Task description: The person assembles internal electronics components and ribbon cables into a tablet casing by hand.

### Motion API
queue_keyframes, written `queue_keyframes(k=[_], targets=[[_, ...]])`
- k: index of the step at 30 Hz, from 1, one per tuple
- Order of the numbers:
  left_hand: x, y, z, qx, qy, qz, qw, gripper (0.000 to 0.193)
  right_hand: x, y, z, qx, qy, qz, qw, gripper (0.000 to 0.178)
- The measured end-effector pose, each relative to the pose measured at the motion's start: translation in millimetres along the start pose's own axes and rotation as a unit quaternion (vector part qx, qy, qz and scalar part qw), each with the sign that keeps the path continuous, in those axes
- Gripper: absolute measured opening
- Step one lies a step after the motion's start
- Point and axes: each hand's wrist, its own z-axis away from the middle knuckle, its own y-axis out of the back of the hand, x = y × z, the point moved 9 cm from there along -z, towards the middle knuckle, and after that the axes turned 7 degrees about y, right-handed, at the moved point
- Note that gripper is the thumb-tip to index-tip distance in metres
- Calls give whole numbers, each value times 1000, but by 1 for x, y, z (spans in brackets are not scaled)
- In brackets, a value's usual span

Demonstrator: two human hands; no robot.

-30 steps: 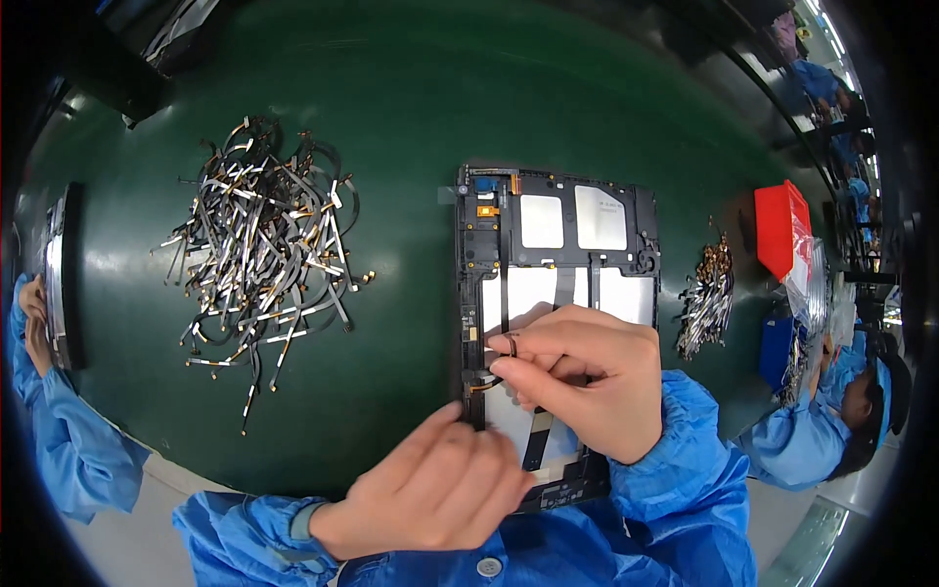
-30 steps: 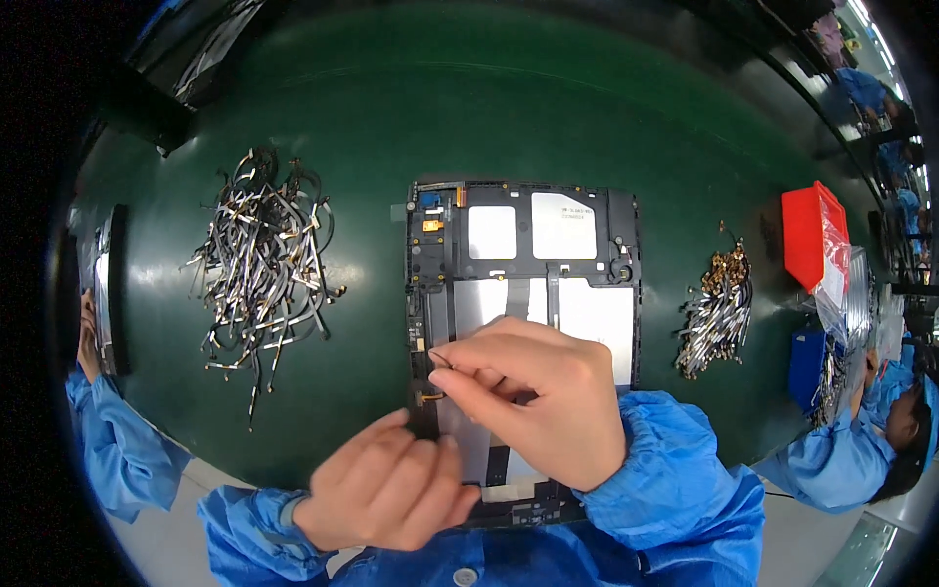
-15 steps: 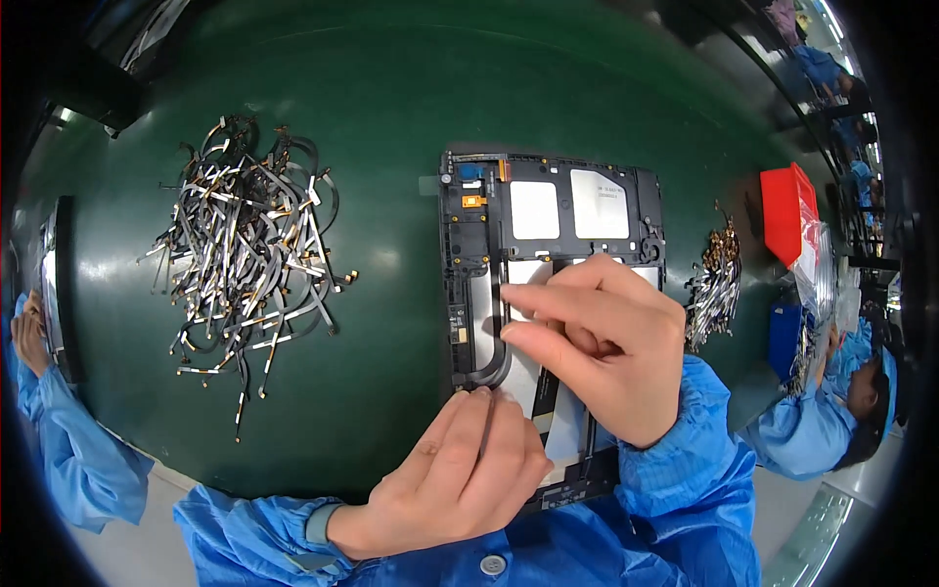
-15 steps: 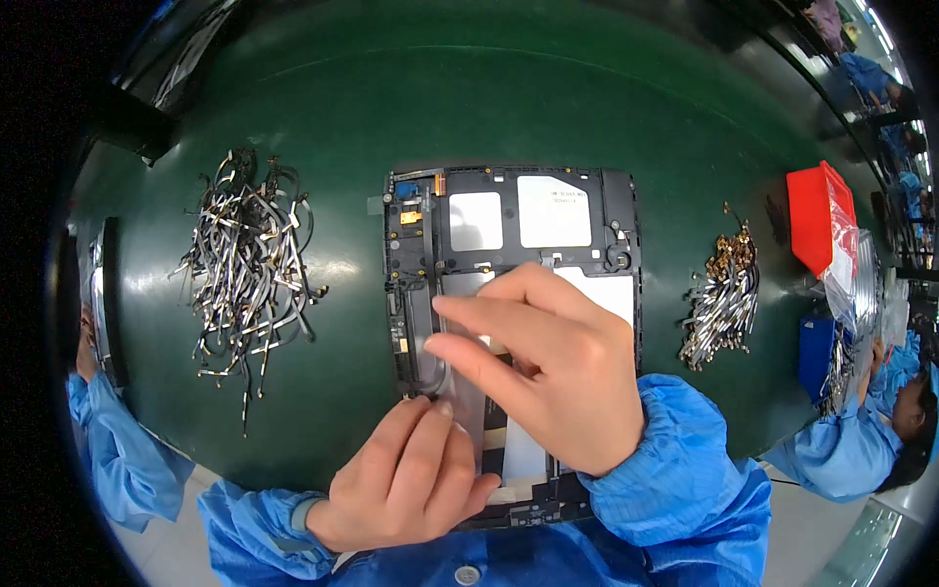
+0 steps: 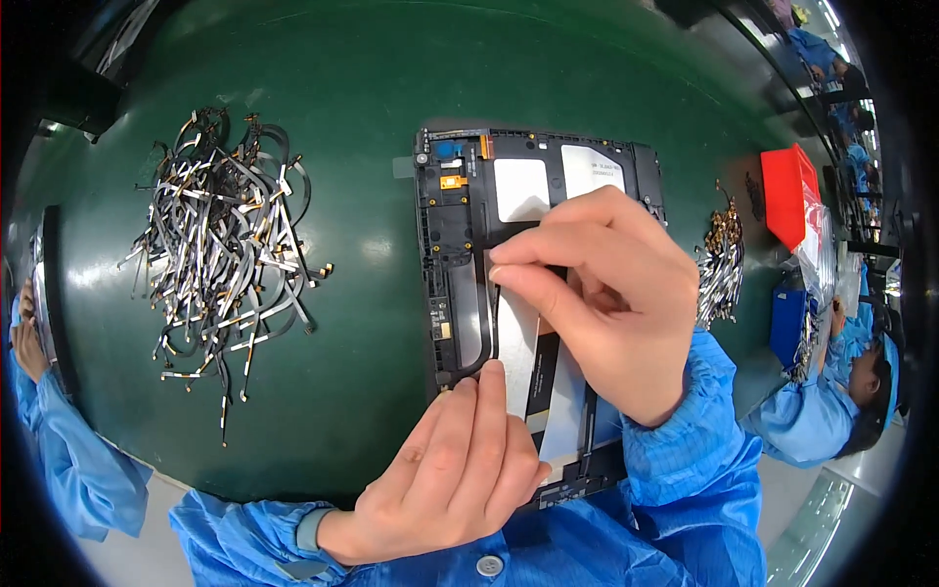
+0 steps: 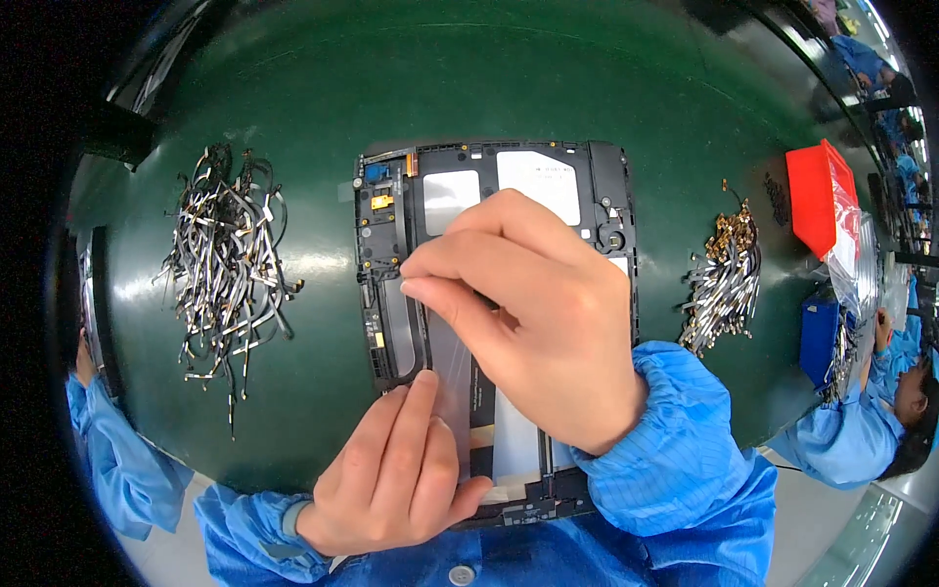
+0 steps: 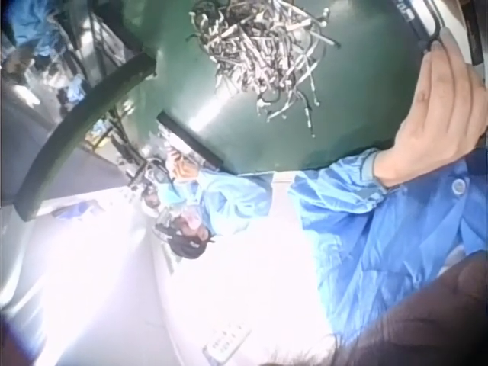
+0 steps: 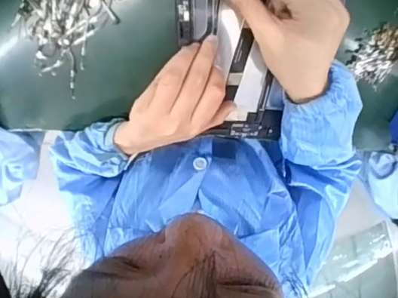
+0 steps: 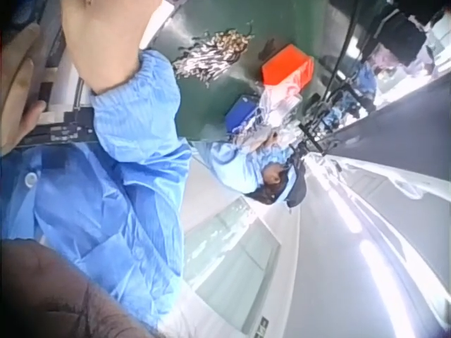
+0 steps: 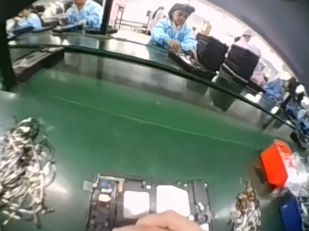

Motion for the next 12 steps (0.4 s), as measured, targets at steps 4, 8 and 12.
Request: queue_keyframes(k=[4,8,12], targets=[[1,-2,1,-9,-9,6,1000,43,-1,-1,0,17,8,-5,1000,19],[0,-1,2,-5,-8,0,1000,43,-7,3,-1,27,23,-17,999,18],[0,-1,2,-2,-6,-9,1000,44,-3,1,-2,14,12,7,1000,18]])
